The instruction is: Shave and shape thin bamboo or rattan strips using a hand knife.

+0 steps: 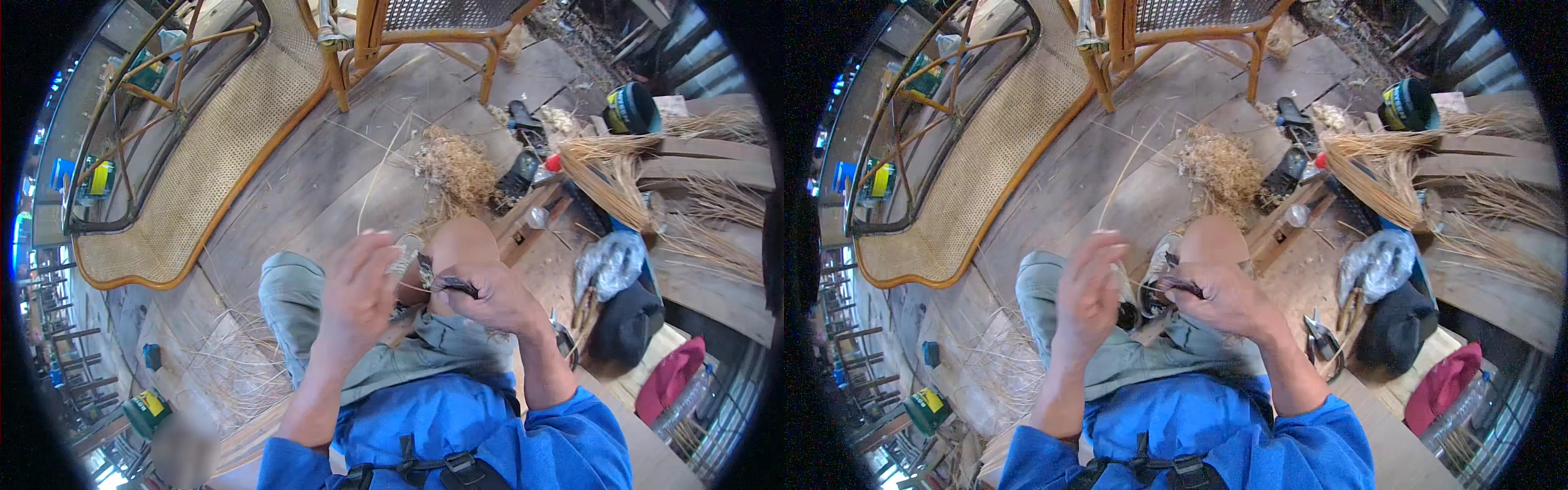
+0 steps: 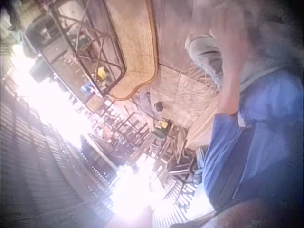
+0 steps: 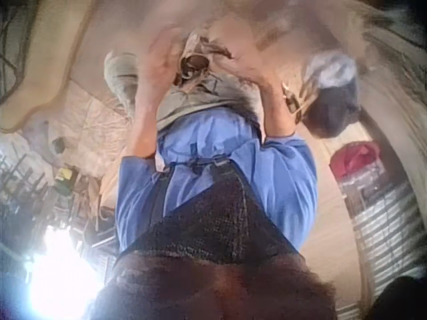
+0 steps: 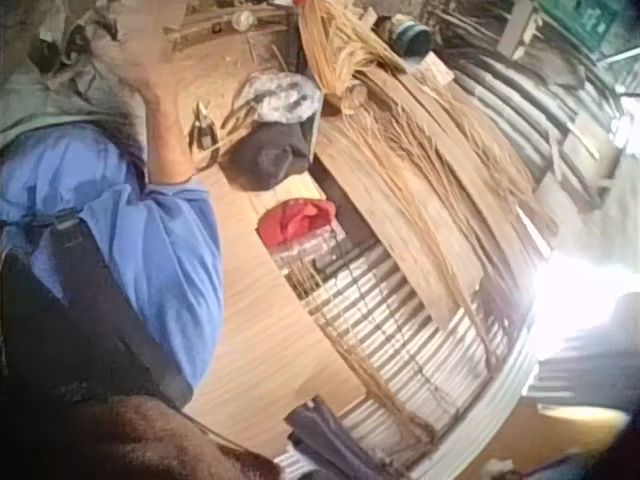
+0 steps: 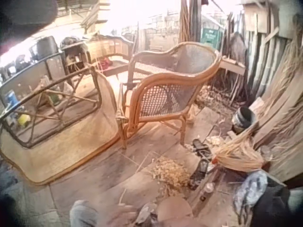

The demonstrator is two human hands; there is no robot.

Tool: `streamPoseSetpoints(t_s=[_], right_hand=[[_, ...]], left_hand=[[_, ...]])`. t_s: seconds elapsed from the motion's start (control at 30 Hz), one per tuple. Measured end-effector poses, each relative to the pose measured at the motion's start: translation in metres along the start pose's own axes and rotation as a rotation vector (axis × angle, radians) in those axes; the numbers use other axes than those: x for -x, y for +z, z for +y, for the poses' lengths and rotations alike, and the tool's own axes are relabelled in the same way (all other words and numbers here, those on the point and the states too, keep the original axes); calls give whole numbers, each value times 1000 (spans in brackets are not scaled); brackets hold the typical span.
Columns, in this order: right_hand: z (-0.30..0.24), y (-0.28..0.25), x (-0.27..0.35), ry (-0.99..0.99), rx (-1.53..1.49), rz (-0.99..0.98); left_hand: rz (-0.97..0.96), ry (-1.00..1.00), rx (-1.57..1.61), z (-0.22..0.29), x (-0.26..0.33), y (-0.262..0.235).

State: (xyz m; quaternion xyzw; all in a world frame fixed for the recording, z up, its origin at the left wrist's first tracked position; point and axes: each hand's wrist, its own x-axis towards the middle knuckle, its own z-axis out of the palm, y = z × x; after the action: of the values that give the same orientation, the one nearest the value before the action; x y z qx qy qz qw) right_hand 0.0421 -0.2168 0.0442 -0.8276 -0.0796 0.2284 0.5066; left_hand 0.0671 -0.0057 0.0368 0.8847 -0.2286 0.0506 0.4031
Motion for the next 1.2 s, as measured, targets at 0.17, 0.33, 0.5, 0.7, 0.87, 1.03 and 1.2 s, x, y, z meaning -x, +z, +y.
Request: streamPoseSetpoints(t_s=[0.17,0.33,0.5,0.7,0.87,1.03,1.2], right_hand=[[21,5,38,91,-280,247],[27,-8,55,212,-453,579],[69,-17,72,187,-818,986],[58,14,69,218,-675,736],[60,23,51,138,-340,431],[20,36,23,123,-590,301],[20,25,-6,80,-617,391]], left_hand=[[-280,17,120,4,29,30],[-222,-345,429,-8,67,54],[-248,-567,740,-12,59,64],[-222,-701,943,-17,60,61],[-182,-658,937,-25,63,62],[-179,-632,919,-34,67,60],[-248,-542,807,-16,65,42]])
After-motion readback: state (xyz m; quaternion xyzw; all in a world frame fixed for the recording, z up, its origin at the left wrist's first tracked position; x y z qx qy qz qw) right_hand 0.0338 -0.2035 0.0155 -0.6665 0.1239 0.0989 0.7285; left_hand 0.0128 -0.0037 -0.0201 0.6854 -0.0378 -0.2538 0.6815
